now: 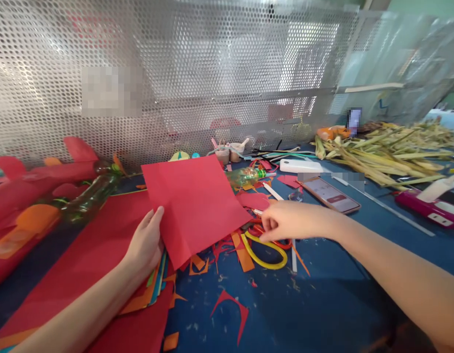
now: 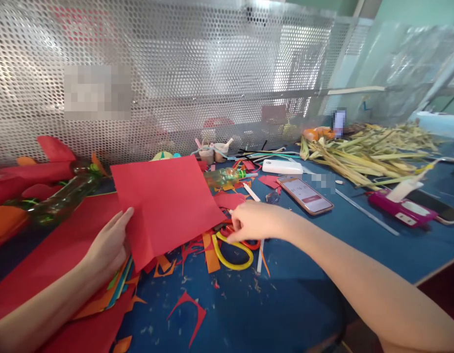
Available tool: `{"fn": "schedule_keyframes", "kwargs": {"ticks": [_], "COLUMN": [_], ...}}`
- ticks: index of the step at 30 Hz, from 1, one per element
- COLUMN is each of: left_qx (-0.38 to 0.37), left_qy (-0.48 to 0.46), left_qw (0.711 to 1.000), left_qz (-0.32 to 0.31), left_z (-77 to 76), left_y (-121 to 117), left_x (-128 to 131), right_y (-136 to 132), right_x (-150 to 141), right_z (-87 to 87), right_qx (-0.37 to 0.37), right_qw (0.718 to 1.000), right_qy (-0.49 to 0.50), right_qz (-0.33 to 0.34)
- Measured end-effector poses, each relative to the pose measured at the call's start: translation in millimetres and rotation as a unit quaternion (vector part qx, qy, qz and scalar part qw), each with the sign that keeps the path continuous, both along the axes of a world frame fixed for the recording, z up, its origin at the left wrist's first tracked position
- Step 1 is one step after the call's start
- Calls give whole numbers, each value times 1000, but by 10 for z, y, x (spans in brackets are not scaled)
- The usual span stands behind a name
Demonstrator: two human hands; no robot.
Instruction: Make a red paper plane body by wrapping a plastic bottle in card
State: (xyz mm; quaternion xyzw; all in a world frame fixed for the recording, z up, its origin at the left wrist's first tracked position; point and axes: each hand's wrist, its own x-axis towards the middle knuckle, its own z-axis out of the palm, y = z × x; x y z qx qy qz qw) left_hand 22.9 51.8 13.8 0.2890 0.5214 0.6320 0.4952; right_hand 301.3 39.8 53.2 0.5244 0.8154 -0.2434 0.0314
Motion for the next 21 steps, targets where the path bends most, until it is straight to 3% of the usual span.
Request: {"fn": "schedule_keyframes", "kwargs": {"ticks": [4, 13, 17, 21], "left_qx": [1, -40, -54, -58], "left_qy": [-18, -33, -24, -25], "left_qw": [1000, 997, 996, 996], "left_qz": [20, 54, 68, 66], "left_z": [-32, 69, 68, 87], "left_y": [37, 73, 101, 119], "left_x": [-29, -95, -126, -145], "right_y": [-169, -89, 55, 181], "right_x": [-140, -147, -98, -45], "right_z": [-59, -184, -205, -168], "right_qx": [73, 69, 24, -93], "right_qw": [994, 996, 988, 957], "right_qy": [-83, 24, 122, 250], "right_qz": [-10, -53, -93, -114]}}
